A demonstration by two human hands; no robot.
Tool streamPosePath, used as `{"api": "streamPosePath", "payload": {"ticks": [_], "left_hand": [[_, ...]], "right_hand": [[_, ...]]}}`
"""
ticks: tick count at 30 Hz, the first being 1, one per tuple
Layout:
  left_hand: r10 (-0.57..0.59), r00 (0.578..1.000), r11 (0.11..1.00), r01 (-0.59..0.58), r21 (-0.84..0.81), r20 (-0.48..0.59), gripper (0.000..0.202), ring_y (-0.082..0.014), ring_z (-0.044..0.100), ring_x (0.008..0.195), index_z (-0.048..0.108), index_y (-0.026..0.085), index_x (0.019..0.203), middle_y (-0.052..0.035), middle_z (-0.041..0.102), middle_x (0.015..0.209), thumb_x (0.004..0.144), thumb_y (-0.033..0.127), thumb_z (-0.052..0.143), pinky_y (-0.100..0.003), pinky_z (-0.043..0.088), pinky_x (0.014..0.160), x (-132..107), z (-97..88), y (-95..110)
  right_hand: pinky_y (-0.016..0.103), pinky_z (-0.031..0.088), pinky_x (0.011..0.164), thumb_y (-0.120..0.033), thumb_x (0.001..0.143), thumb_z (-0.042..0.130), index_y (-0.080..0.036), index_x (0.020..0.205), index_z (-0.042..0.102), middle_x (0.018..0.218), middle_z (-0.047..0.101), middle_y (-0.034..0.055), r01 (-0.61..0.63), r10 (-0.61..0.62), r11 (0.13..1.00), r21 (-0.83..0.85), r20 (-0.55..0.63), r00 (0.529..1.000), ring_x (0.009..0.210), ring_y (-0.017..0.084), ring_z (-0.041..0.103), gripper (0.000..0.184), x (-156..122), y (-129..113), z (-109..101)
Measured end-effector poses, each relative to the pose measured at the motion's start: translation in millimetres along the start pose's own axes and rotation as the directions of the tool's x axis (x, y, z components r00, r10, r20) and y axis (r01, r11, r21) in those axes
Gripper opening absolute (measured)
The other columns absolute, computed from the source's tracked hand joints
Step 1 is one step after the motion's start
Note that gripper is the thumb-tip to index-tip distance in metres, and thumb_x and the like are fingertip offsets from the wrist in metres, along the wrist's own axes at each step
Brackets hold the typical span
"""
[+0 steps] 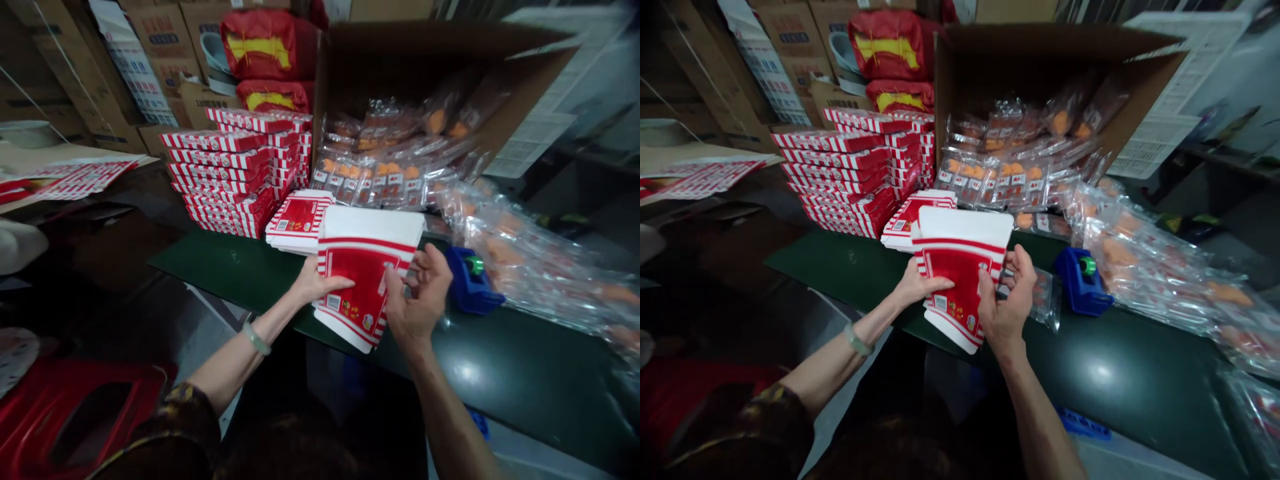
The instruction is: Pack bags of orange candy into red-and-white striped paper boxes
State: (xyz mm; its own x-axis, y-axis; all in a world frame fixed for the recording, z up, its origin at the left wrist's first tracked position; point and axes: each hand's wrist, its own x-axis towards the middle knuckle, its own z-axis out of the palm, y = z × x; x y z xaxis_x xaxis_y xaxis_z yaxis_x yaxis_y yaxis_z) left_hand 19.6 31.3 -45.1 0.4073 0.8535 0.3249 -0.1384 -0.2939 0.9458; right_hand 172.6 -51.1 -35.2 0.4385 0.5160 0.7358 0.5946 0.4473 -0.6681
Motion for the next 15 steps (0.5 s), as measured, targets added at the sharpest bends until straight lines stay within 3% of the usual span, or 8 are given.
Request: {"api": "streamPosePath", "payload": {"ticks": [2, 5, 8, 10, 12, 15], "left_hand": [[0.016, 1.000, 1.000, -0.015, 0.025, -0.016, 0.039, -0.0217, 0.068, 0.070, 0.067, 0.011, 0.077, -0.0074, 0.072, 0.077, 0.050, 0.034, 0.084, -0.035, 0.058, 0.070, -8, -0.1, 0], [0.048, 0.996, 0.998, -0.045, 0.049, -0.073, 0.051, -0.0235, 0.068, 0.072, 0.064, 0.010, 0.083, -0.0087, 0.072, 0.080, 0.046, 0.039, 0.085, -0.037, 0.058, 0.070, -13, 3.1, -3], [0.195, 0.960, 0.980, -0.183, 0.073, -0.201, 0.080, -0.0266, 0.067, 0.088, 0.054, 0.012, 0.112, -0.0117, 0.069, 0.101, 0.045, 0.042, 0.085, -0.040, 0.056, 0.080, -15, 8.3, -6], [0.298, 0.921, 0.954, -0.298, 0.040, -0.251, 0.093, -0.0270, 0.065, 0.099, 0.037, 0.015, 0.133, -0.0146, 0.063, 0.116, 0.055, 0.043, 0.081, -0.039, 0.054, 0.085, -15, 10.9, -4], [0.369, 0.892, 0.926, -0.378, 0.018, -0.261, 0.088, -0.0254, 0.063, 0.105, 0.026, 0.019, 0.141, -0.0157, 0.058, 0.124, 0.069, 0.040, 0.073, -0.036, 0.053, 0.088, -15, 11.1, 3], [0.419, 0.872, 0.908, -0.404, 0.111, -0.255, 0.074, -0.0240, 0.058, 0.114, 0.031, 0.021, 0.140, -0.0136, 0.055, 0.130, 0.077, 0.032, 0.067, -0.033, 0.048, 0.096, -12, 4.9, 19]], "right_hand": [[0.029, 0.053, 0.072, -0.017, 0.077, 0.065, -0.022, 0.127, 0.046, 0.114, 0.057, 0.0111, 0.091, -0.091, 0.996, 0.001, 0.009, 0.996, 0.094, 0.018, 0.062, 0.054, 6, -6, -5], [0.030, 0.054, 0.075, -0.013, 0.081, 0.060, -0.024, 0.130, 0.044, 0.115, 0.057, 0.0096, 0.120, -0.124, 0.991, 0.058, 0.073, 0.990, 0.089, 0.017, 0.063, 0.053, 9, -11, -9], [0.034, 0.052, 0.079, -0.012, 0.083, 0.055, -0.025, 0.133, 0.041, 0.113, 0.056, 0.0090, 0.187, -0.182, 0.982, -0.020, 0.147, 0.972, 0.094, 0.018, 0.060, 0.054, 11, -12, -13], [0.035, 0.050, 0.081, -0.010, 0.083, 0.053, -0.024, 0.129, 0.045, 0.107, 0.057, 0.0077, 0.268, -0.251, 0.960, -0.075, 0.181, 0.951, 0.095, 0.019, 0.057, 0.049, 13, -12, -15], [0.034, 0.049, 0.079, -0.008, 0.083, 0.052, -0.024, 0.124, 0.048, 0.102, 0.055, 0.0063, 0.316, -0.301, 0.946, -0.070, 0.169, 0.939, 0.092, 0.018, 0.056, 0.044, 16, -11, -15], [0.033, 0.048, 0.078, -0.007, 0.082, 0.052, -0.024, 0.119, 0.048, 0.100, 0.053, 0.0057, 0.326, -0.322, 0.945, -0.018, 0.119, 0.939, 0.090, 0.017, 0.055, 0.041, 23, -7, -8]]}}
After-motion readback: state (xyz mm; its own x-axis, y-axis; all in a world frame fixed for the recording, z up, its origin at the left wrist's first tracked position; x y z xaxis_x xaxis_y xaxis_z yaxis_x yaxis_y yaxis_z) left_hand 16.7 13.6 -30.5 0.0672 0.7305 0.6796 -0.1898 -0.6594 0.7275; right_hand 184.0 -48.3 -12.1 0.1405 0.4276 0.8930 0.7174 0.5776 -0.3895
